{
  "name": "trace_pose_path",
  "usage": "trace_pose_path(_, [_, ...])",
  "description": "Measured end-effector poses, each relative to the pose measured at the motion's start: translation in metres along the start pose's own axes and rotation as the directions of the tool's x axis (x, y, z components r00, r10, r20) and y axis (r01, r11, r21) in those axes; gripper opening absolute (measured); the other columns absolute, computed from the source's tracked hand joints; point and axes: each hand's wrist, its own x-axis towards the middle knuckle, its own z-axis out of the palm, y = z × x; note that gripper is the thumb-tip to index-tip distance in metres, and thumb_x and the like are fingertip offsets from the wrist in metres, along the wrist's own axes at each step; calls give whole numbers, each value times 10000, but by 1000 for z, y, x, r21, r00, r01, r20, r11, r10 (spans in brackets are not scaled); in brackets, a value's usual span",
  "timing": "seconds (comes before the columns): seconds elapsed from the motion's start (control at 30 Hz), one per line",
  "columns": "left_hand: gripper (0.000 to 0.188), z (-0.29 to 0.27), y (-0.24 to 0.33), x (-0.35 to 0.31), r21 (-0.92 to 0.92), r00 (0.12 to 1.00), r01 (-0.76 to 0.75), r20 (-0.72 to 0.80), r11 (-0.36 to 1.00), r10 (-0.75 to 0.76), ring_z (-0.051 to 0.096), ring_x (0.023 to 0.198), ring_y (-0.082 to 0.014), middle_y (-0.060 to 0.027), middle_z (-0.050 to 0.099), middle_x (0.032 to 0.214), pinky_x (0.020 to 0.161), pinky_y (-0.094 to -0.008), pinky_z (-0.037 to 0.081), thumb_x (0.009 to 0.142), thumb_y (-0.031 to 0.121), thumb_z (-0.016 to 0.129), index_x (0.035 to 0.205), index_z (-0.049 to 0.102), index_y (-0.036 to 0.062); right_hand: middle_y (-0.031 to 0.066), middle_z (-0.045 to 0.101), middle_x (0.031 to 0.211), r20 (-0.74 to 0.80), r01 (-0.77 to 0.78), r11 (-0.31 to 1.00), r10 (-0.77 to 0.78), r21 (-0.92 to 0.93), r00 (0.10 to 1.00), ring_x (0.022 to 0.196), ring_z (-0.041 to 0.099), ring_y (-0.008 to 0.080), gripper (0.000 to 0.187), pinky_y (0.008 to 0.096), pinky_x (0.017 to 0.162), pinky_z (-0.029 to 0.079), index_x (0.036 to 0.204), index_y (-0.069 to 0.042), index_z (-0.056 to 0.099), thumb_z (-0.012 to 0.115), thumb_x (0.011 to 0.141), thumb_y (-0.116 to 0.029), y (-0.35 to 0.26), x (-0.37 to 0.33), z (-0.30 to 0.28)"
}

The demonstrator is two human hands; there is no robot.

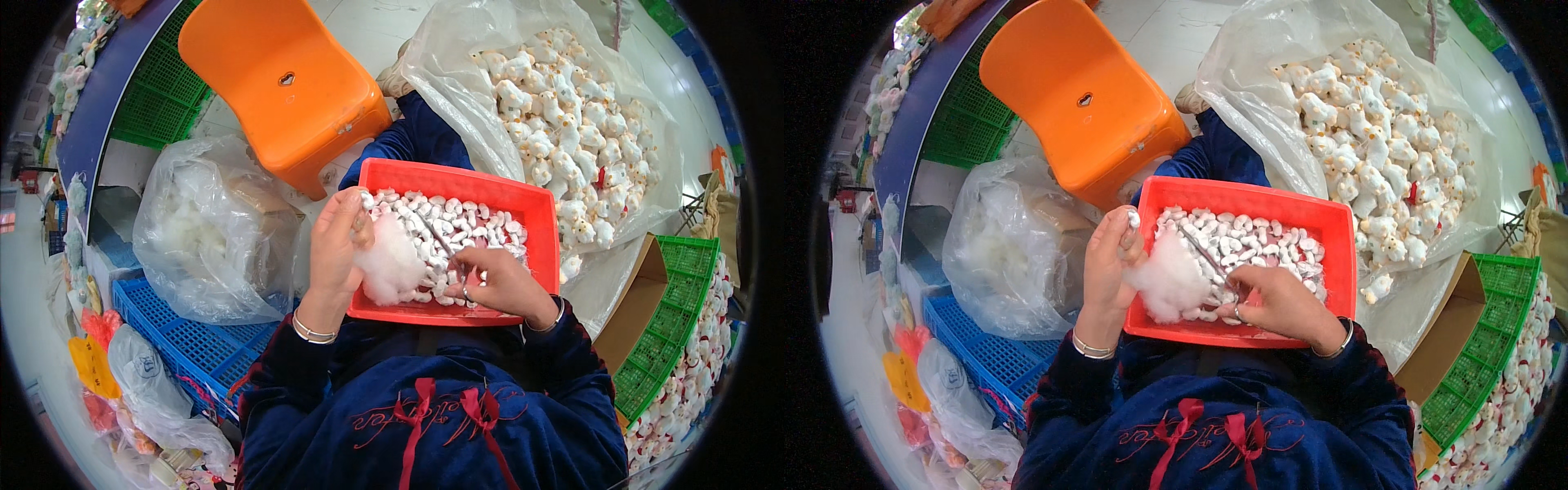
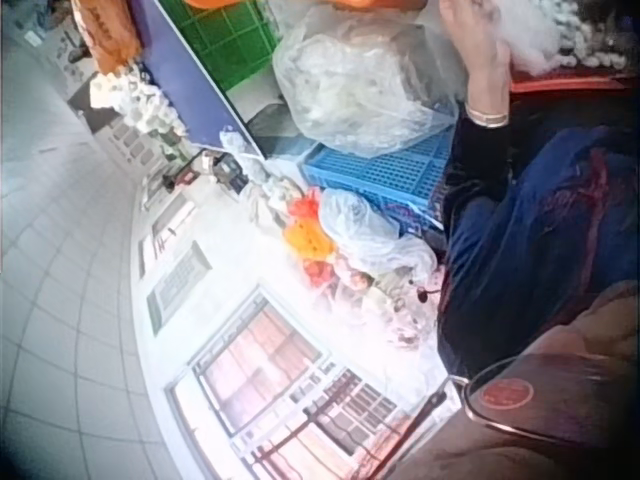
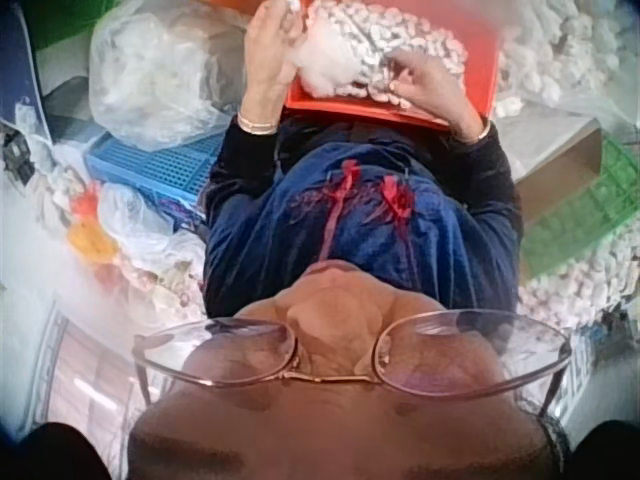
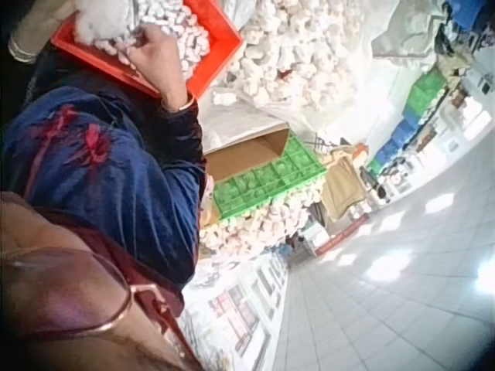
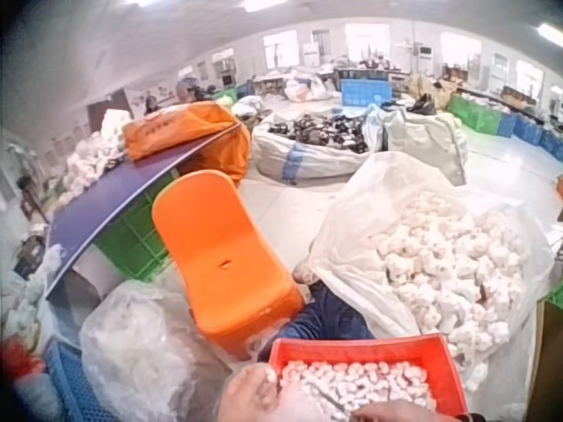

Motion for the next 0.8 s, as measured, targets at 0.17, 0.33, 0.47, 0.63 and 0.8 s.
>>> trace_pose_path(0.17, [131, 18, -8, 3, -109, 1000, 4, -2, 994, -5, 405, 571, -50, 60, 480, 727, 575, -215, 376, 1031, 207, 594, 1047, 644, 87, 141, 662, 1068, -175, 149, 986, -161, -77, 971, 1028, 631, 306, 546, 380, 892, 501, 1152, -19, 640, 892, 727, -251, 3, -3, -13])
trace_pose_path(0.33, [136, 2, -27, 7, 68, 994, 42, -103, 997, -35, 449, 621, -54, 54, 516, 750, 619, -230, 413, 1027, 200, 600, 1045, 643, 72, 127, 658, 1072, -266, 128, 984, -157, -122, 951, 1059, 606, 310, 546, 391, 935, 479, 1151, -34, 635, 895, 712, -227, 21, -9, -19])
trace_pose_path(0.47, [136, -44, -17, -4, 253, 983, 22, -181, 967, 25, 446, 666, -40, 59, 524, 755, 612, -219, 385, 1024, 198, 610, 1035, 639, 65, 126, 670, 1041, -362, 69, 987, -119, -147, 925, 1015, 631, 313, 492, 392, 897, 500, 1131, -26, 643, 874, 735, -205, 36, -12, -29])
trace_pose_path(0.63, [133, -49, -1, -11, 355, 980, 17, -190, 935, 55, 383, 624, -39, 82, 439, 696, 584, -210, 321, 1029, 192, 597, 1021, 632, 65, 163, 681, 969, -209, 42, 994, -62, -99, 976, 945, 664, 327, 500, 388, 865, 524, 1107, 7, 659, 864, 742, -265, 40, 1, -13])
trace_pose_path(0.8, [138, -19, 9, -13, 161, 990, -58, -120, 985, 78, 369, 610, -43, 78, 418, 682, 592, -211, 318, 1037, 179, 579, 998, 636, 60, 185, 623, 1125, -117, 247, 941, -279, -230, 953, 1111, 581, 361, 624, 415, 973, 476, 1189, 12, 621, 877, 698, -275, 18, 11, -10])
